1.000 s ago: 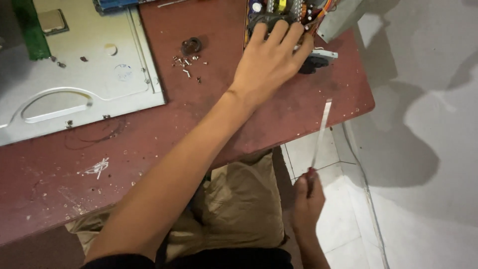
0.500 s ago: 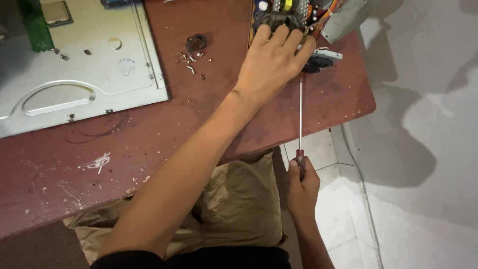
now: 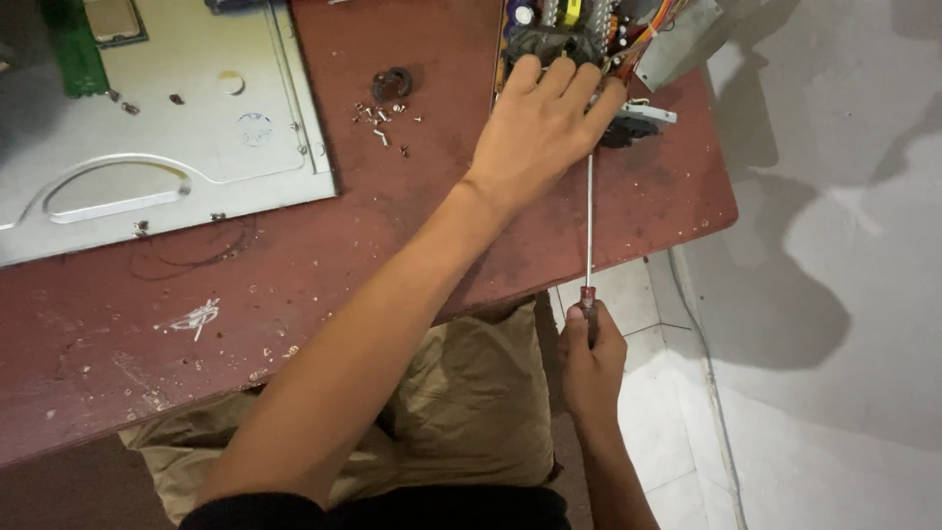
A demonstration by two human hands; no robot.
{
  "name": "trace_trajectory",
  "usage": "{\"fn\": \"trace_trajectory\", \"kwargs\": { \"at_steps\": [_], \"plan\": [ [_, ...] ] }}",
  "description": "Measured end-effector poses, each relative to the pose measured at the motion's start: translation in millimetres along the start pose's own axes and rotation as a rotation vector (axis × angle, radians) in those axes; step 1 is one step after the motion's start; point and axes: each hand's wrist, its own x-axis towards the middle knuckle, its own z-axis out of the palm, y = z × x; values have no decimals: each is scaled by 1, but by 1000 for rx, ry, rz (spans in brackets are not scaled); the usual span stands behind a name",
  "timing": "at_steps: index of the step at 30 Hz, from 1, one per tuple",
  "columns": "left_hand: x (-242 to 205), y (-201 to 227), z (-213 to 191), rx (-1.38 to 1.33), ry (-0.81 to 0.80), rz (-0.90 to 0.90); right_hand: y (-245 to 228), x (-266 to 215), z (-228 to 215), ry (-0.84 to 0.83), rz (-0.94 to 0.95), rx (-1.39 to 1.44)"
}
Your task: The person uses a screwdriver to remove screws from a white metal panel and then proceeds to unscrew and manipulate components inside a computer power supply unit. The workspace includes a motherboard, hard drive, and other computer parts laid out on a reddish table.
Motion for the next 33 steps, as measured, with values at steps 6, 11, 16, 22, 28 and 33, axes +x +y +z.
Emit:
{"fn": "trace_trajectory", "kwargs": {
  "at_steps": [6, 11, 16, 22, 28, 33],
  "plan": [
    [2, 0, -4, 12, -23, -6, -8, -2, 3, -43, 25, 65],
    [2, 0, -4, 0, -33, -10, -1, -1, 0, -104, 42, 209],
    [2, 0, -5, 6, -18, -11, -11, -1, -3, -118, 76, 219],
    [-1, 1, -4, 2, -48, -7, 10, 4, -3, -179, 231, 496],
    [-1, 0, -4, 4, -67, 0, 11, 4, -4, -249, 232, 628],
    [-3, 4, 0, -13, -68, -9, -4, -4, 2, -186, 210, 598]
  ]
}}
